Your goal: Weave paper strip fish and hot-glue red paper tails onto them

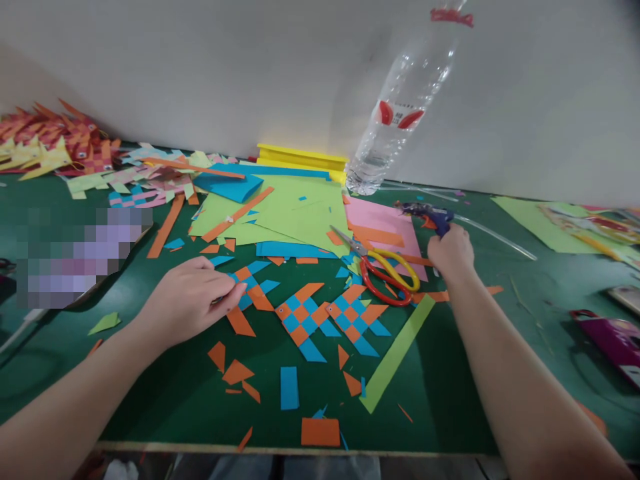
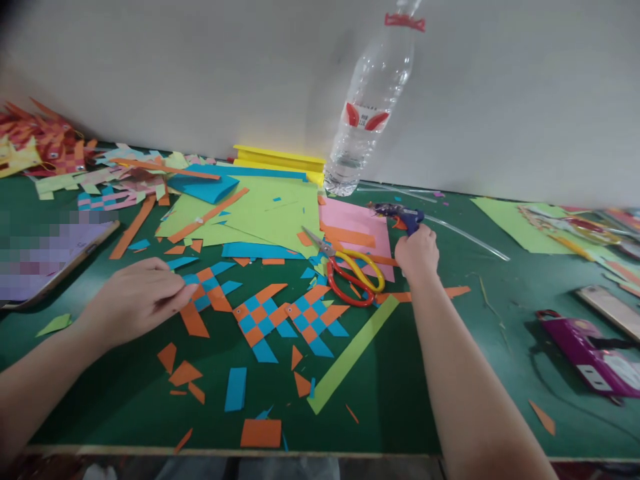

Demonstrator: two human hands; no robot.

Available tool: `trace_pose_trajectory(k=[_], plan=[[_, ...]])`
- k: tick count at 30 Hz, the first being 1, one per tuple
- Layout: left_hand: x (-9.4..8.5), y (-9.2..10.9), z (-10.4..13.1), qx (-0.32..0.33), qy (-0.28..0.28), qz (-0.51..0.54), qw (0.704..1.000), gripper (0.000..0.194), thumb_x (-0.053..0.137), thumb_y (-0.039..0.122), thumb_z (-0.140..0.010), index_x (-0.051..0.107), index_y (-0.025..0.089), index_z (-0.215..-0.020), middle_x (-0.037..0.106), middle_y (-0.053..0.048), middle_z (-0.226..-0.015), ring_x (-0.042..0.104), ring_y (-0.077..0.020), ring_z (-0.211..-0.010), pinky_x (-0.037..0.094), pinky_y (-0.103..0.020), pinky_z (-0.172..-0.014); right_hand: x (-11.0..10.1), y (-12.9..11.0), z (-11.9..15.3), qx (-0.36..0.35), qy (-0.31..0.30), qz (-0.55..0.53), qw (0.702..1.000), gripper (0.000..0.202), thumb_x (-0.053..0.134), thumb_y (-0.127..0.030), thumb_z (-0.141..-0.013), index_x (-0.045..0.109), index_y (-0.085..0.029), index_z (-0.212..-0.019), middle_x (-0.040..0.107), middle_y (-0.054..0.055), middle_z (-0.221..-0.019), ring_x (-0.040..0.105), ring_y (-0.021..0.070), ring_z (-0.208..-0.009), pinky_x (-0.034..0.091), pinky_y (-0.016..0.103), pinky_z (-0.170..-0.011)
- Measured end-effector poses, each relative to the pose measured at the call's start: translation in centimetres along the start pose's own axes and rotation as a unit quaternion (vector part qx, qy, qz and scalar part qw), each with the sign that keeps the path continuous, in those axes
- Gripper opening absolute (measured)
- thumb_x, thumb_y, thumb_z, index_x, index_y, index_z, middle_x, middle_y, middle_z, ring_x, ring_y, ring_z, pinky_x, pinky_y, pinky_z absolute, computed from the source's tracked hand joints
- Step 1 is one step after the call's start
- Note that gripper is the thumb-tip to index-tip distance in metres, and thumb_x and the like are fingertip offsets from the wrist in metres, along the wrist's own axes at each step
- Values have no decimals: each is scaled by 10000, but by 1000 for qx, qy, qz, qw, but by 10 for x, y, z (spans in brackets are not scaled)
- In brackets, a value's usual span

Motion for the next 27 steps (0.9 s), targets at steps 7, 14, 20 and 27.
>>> trace_pose_trajectory(k=[7,14,20,27], plan=[[0,-2,1,-5,-2,-20,1000,458,408,229,-964,404,174,-510,427,35,-457,408,-110,-499,373,-243,-609,20,-25,-27,-90,7,-54,994,353,566,-360,-907,558,-173,-1206,577,95,-1222,595,201,-1036,517,409,-870],[7,-5,5,-16,-16,-18,1000,454,403,238,-968,398,177,-518,427,36,-465,410,-110,-493,402,-256,-653,24,-55,-34,-129,20,-58,990,361,570,-359,-904,557,-162,-1207,577,103,-1221,595,203,-1036,517,410,-872],[5,-4,4,-9,1,-8,1000,466,402,252,-967,393,176,-507,402,40,-449,406,-104,-471,391,-254,-625,-1,-75,-16,-139,51,-31,988,486,651,-456,-799,607,-23,-1016,604,277,-1064,576,308,-981,460,463,-774],[6,-6,5,-11,2,-2,1000,458,412,251,-962,413,178,-510,408,41,-452,398,-105,-459,403,-261,-637,-76,-151,50,-251,56,-57,965,363,594,-320,-784,560,-127,-1089,651,175,-1016,567,273,-929,408,424,-801]])
Point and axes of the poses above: each hand's wrist, its own z-axis away from the middle knuckle, its own x-axis out of the palm, y = z × x, the point moved 7 cm from there along -z, towards the middle knuckle
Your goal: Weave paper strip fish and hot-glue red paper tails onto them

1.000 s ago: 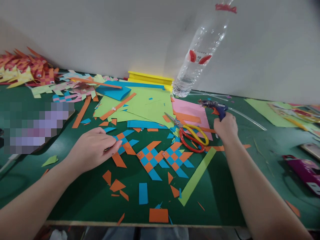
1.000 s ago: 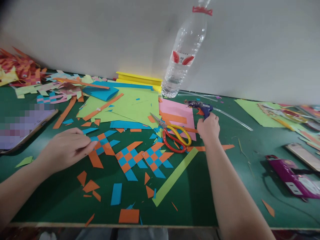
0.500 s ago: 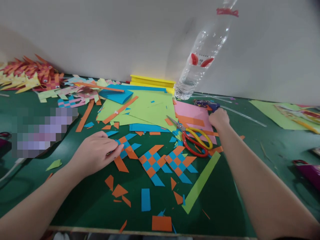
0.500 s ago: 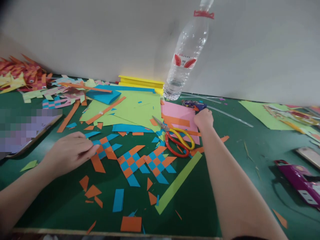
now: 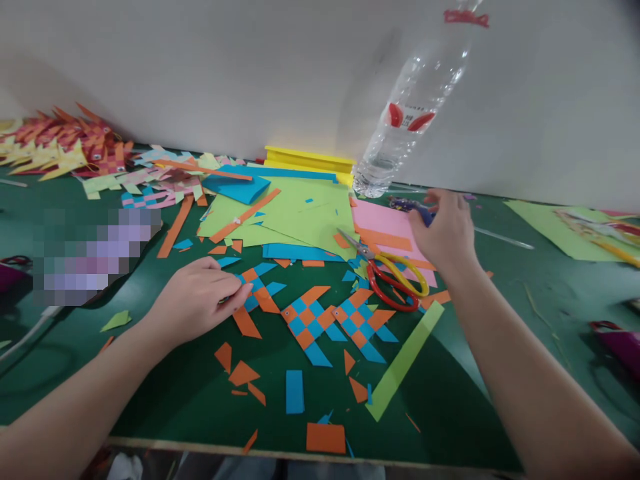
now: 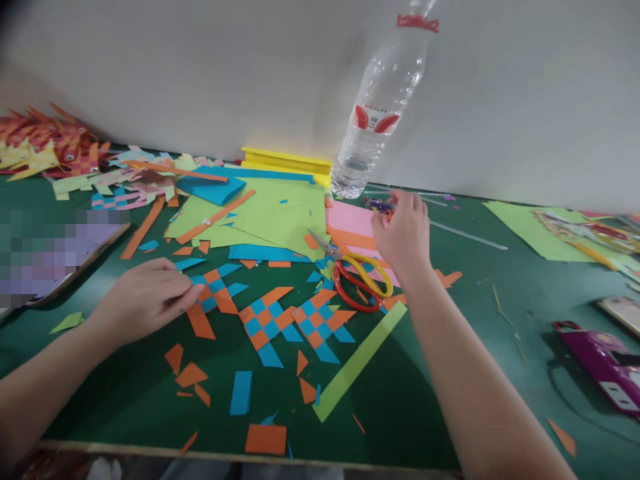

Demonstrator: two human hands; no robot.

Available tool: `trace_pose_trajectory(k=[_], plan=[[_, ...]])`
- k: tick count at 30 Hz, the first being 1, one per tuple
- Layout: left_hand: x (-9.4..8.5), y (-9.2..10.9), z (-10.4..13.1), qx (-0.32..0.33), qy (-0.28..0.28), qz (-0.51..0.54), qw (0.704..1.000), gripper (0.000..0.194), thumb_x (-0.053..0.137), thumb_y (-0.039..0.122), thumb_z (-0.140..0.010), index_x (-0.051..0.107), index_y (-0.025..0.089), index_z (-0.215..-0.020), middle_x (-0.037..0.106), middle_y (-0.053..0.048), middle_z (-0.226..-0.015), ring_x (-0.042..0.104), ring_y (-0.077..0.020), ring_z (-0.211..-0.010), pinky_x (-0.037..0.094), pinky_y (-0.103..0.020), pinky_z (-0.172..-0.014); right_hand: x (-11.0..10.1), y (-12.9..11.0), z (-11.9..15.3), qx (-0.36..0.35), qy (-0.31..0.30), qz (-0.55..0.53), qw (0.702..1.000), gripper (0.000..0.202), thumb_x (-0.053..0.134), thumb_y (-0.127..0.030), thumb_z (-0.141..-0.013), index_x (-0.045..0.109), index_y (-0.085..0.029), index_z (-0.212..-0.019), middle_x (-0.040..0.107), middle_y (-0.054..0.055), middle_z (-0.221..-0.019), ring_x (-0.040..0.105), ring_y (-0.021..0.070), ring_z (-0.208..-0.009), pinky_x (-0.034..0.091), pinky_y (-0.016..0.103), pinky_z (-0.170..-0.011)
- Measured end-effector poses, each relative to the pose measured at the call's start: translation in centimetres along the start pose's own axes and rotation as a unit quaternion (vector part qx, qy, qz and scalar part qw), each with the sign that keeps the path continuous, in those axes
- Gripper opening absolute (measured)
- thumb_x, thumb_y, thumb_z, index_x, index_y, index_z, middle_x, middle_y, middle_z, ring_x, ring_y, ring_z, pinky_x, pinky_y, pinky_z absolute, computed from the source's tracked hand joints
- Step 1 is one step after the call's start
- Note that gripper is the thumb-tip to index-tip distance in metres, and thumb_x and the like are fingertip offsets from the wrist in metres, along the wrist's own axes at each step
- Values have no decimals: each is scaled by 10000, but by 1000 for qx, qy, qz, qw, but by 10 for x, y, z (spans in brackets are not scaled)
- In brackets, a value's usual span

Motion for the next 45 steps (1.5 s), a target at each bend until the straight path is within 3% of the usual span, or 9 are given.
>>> trace_pose_trajectory(k=[5,7,10,14,17,25,36,45], plan=[[-2,-2,-1,-5,0,12,1000,456,411,239,-960,410,180,-507,384,52,-445,361,-95,-431,418,-253,-641,-49,-111,56,-213,-55,-113,969,156,514,-206,-866,576,-185,-1007,666,53,-869,606,182,-793,448,329,-747],[-2,-2,-1,-6,0,7,1000,458,403,238,-959,404,181,-504,388,49,-443,375,-99,-444,415,-248,-626,-58,-140,83,-290,-65,-142,944,136,505,-149,-854,596,-175,-952,671,48,-811,608,182,-773,450,334,-742],[-2,-2,0,-8,-2,-8,1000,465,396,246,-961,395,182,-500,395,42,-447,391,-106,-463,409,-247,-612,-51,-160,115,-368,-132,-159,907,81,542,-209,-849,605,-179,-890,669,41,-796,599,193,-794,441,381,-809],[0,-2,0,-6,-4,-15,1000,471,409,253,-961,388,180,-496,394,38,-446,384,-108,-469,397,-250,-601,-35,-166,136,-406,-238,-186,863,237,575,-403,-856,591,-170,-895,665,72,-913,592,208,-899,417,415,-899],[0,-3,0,-10,-9,-10,1000,472,413,256,-961,387,179,-495,404,40,-447,367,-105,-470,398,-247,-607,-29,-165,139,-394,-278,-178,858,308,605,-474,-826,584,-170,-870,660,65,-915,588,208,-899,399,426,-937],[-1,0,1,1,-16,-5,1000,437,447,222,-953,430,177,-518,430,41,-474,361,-107,-497,400,-258,-649,-32,-161,138,-381,-260,-138,877,301,609,-433,-831,615,-163,-966,692,75,-973,605,228,-937,346,459,-1019],[-5,-2,1,-1,19,-1,1000,451,435,244,-960,417,185,-513,424,40,-468,348,-115,-487,395,-259,-631,-30,-161,139,-343,-257,-198,881,295,657,-370,-835,610,-144,-1019,697,50,-932,610,196,-894,388,373,-905],[-2,-1,2,-3,3,3,1000,458,428,253,-967,409,184,-515,436,40,-467,329,-115,-488,382,-260,-625,-34,-160,139,-338,-225,-218,888,280,667,-368,-834,616,-154,-1006,712,32,-902,629,177,-830,369,372,-908]])
Point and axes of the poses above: each hand's wrist, its own z-axis away from the middle knuckle, its own x-axis out of the palm, y = z × x, the point moved 7 cm from there along -z, towards the middle knuckle
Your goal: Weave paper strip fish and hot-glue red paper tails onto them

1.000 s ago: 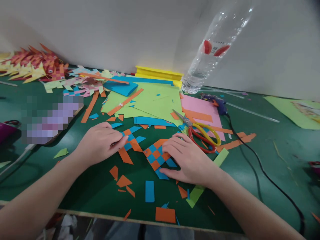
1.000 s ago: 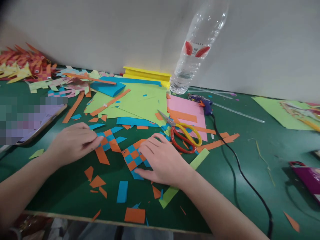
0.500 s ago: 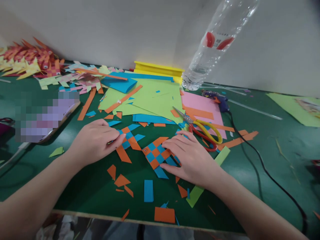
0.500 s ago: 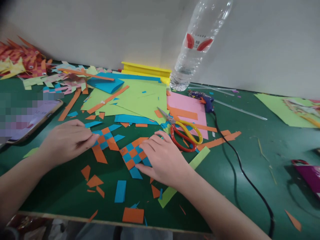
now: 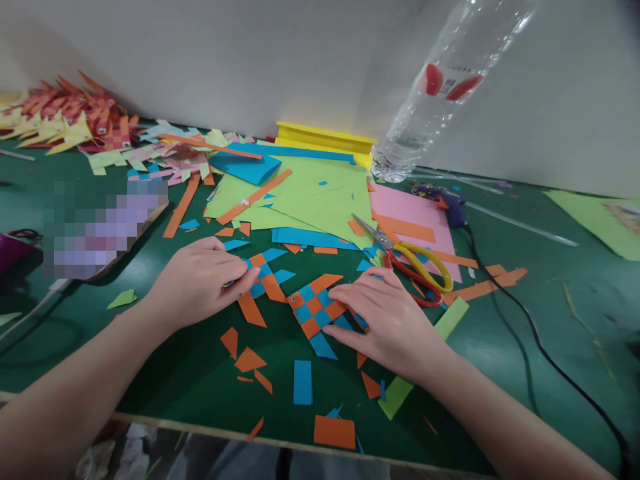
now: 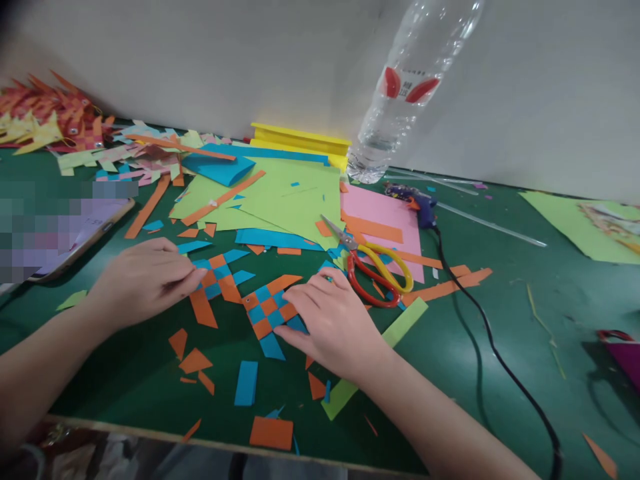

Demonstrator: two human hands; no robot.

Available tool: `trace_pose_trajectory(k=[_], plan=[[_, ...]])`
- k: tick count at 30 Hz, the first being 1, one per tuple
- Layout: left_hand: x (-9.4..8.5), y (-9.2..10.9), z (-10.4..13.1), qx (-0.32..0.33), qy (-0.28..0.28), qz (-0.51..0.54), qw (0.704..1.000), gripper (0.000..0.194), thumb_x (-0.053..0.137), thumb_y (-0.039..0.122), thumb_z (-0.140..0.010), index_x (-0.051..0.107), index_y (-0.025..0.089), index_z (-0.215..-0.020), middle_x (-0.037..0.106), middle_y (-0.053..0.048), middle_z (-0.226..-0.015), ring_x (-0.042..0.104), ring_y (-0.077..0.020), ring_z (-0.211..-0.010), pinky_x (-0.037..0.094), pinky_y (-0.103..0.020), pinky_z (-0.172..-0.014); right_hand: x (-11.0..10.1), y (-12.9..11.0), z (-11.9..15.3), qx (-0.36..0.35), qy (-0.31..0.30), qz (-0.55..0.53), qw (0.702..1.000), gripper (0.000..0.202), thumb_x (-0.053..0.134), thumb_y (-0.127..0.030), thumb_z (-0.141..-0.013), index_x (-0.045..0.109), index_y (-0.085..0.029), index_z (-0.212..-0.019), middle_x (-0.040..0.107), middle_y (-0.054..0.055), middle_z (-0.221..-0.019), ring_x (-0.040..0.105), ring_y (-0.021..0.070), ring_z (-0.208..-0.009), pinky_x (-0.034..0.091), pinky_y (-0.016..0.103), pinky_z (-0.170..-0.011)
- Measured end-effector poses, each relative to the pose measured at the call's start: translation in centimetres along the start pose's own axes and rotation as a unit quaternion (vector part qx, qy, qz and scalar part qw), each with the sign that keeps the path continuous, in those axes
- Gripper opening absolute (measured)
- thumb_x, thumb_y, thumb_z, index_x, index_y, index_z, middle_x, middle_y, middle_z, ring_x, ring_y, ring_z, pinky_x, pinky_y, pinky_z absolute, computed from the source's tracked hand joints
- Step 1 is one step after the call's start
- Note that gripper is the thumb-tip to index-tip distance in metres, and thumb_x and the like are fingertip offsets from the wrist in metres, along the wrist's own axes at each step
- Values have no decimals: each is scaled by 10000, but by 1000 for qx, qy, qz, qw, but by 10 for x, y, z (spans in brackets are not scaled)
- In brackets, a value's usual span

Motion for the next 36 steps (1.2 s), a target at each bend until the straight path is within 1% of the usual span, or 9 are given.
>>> trace_pose_trajectory(k=[5,9,15,22,27,30,34,36], plan=[[0,0,0,0,-4,3,1000,449,441,241,-963,404,181,-519,409,46,-466,313,-108,-486,379,-261,-648,-1,-1,-2,-6,15,-7,1000,198,638,-336,-859,621,-166,-960,712,15,-842,630,155,-773,375,364,-884],[0,0,0,-2,-8,7,1000,441,454,234,-957,398,181,-524,394,49,-465,304,-109,-488,378,-262,-647,3,2,-2,10,-6,-2,1000,206,631,-343,-857,626,-171,-971,708,29,-874,623,167,-778,371,385,-902],[1,-1,1,-6,-10,6,1000,425,461,235,-954,397,183,-537,404,49,-476,302,-112,-494,382,-269,-652,5,3,-2,27,-30,-17,999,153,621,-284,-849,618,-190,-970,703,31,-899,612,176,-809,379,383,-897],[1,-2,2,-5,-2,3,1000,432,462,244,-955,400,185,-532,402,52,-474,312,-113,-494,386,-267,-652,5,3,-1,39,-25,-22,999,197,637,-262,-835,590,-180,-1008,699,39,-980,608,191,-858,377,398,-908],[2,-2,2,-8,-2,0,1000,436,455,242,-955,406,186,-526,407,51,-474,331,-116,-499,394,-268,-658,4,4,-2,41,-25,-23,999,205,635,-248,-834,579,-179,-1018,691,42,-987,602,199,-889,376,405,-917],[1,-1,1,-4,5,-1,1000,443,437,244,-961,408,187,-523,417,52,-473,324,-118,-494,396,-269,-653,3,5,-3,45,-26,-26,998,197,635,-255,-837,580,-186,-1013,689,38,-965,595,196,-885,373,415,-935],[1,-2,0,-3,9,1,1000,462,414,263,-972,413,188,-515,433,53,-468,314,-117,-484,396,-263,-646,0,4,-3,42,-21,-30,998,182,648,-262,-836,581,-198,-992,687,24,-933,597,189,-903,352,436,-1000],[2,-2,0,-3,-1,-2,1000,460,414,265,-973,424,186,-519,450,52,-475,318,-113,-483,396,-264,-653,1,4,-3,40,-25,-36,998,171,644,-254,-839,578,-206,-989,689,20,-941,607,186,-921,340,452,-1030]])
Point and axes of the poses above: each hand's wrist, its own z-axis away from the middle knuckle, its own x-axis out of the palm, y = z × x, the point moved 7 cm from there along -z, towards the middle knuckle
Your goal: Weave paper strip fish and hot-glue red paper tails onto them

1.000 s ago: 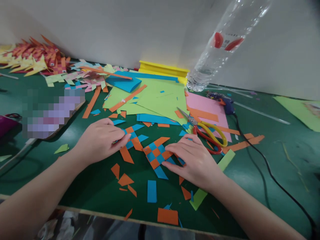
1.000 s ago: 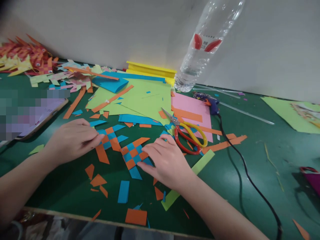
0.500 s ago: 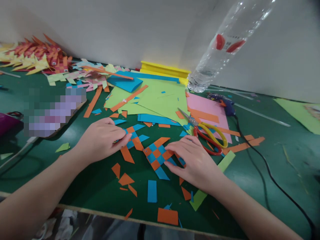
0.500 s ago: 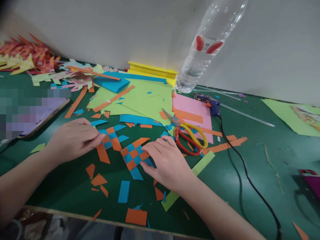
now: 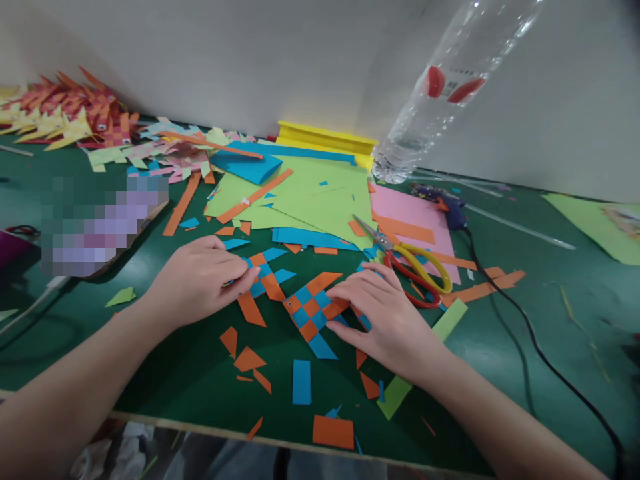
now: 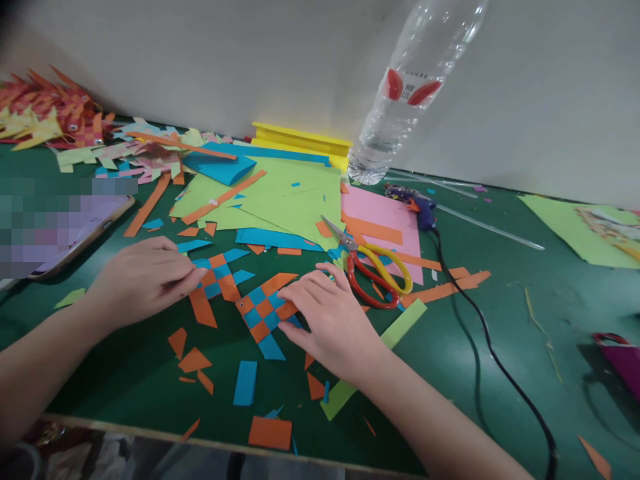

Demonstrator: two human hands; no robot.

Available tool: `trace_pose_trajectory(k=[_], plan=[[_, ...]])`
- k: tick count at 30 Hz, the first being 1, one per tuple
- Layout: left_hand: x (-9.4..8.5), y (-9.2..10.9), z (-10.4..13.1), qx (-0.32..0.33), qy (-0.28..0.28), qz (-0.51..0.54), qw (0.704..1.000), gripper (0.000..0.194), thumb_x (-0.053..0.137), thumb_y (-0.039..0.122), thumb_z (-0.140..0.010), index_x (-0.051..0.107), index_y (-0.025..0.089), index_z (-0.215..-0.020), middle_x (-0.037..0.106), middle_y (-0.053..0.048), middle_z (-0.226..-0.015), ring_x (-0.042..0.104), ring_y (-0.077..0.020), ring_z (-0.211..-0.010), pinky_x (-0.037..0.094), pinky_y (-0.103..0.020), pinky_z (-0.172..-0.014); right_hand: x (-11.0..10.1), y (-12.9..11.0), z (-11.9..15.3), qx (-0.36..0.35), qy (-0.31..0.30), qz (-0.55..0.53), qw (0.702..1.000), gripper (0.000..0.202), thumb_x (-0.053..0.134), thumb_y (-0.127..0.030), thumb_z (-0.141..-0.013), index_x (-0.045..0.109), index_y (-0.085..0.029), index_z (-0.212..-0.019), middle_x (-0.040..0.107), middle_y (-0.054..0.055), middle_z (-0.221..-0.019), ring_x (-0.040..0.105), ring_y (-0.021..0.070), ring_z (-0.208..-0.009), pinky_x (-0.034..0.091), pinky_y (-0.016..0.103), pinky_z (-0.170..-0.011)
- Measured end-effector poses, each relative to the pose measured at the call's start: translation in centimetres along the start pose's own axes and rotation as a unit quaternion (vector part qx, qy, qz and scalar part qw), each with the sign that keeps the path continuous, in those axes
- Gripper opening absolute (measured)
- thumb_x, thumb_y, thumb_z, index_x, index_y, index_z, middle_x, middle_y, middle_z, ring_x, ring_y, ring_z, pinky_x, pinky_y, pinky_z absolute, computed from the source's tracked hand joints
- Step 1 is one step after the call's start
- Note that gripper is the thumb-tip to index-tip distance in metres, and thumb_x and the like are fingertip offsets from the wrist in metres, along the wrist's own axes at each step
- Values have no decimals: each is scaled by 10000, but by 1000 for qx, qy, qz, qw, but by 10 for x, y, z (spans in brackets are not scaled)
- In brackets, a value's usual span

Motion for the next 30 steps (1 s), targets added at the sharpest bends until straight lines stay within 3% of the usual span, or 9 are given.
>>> trace_pose_trajectory(k=[6,10,15,23,30], plan=[[2,1,0,6,-30,-8,999,454,413,248,-971,427,180,-522,435,51,-473,323,-107,-481,392,-262,-664,4,5,2,16,11,-38,999,177,600,-194,-862,571,-237,-1031,705,9,-968,649,162,-908,351,495,-1071],[1,3,-1,6,-30,-5,1000,458,404,246,-975,428,181,-522,436,50,-470,316,-108,-480,389,-265,-668,5,16,1,72,5,-105,992,143,574,-178,-872,594,-244,-998,710,5,-936,659,161,-903,477,426,-973],[2,3,-2,4,-34,-1,999,454,414,237,-970,415,179,-520,420,55,-464,302,-105,-477,388,-263,-672,5,32,0,196,6,-243,950,124,611,-186,-831,637,-235,-941,709,1,-902,673,138,-827,572,267,-718],[3,2,0,6,-21,7,1000,456,419,242,-964,408,176,-513,431,51,-457,341,-99,-458,388,-272,-664,11,47,-2,282,30,-357,890,184,679,-203,-759,645,-194,-940,724,47,-883,702,171,-802,612,322,-711],[7,2,-1,6,-33,9,999,450,409,245,-964,427,178,-519,445,51,-457,363,-101,-450,397,-279,-661,20,47,-9,302,49,-373,876,194,688,-198,-738,638,-183,-926,719,50,-880,703,169,-800,608,309,-702]])
Point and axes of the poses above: each hand's wrist, its own z-axis away from the middle knuckle, its own x-axis out of the palm, y = z × x, the point moved 7 cm from there along -z, towards the middle knuckle
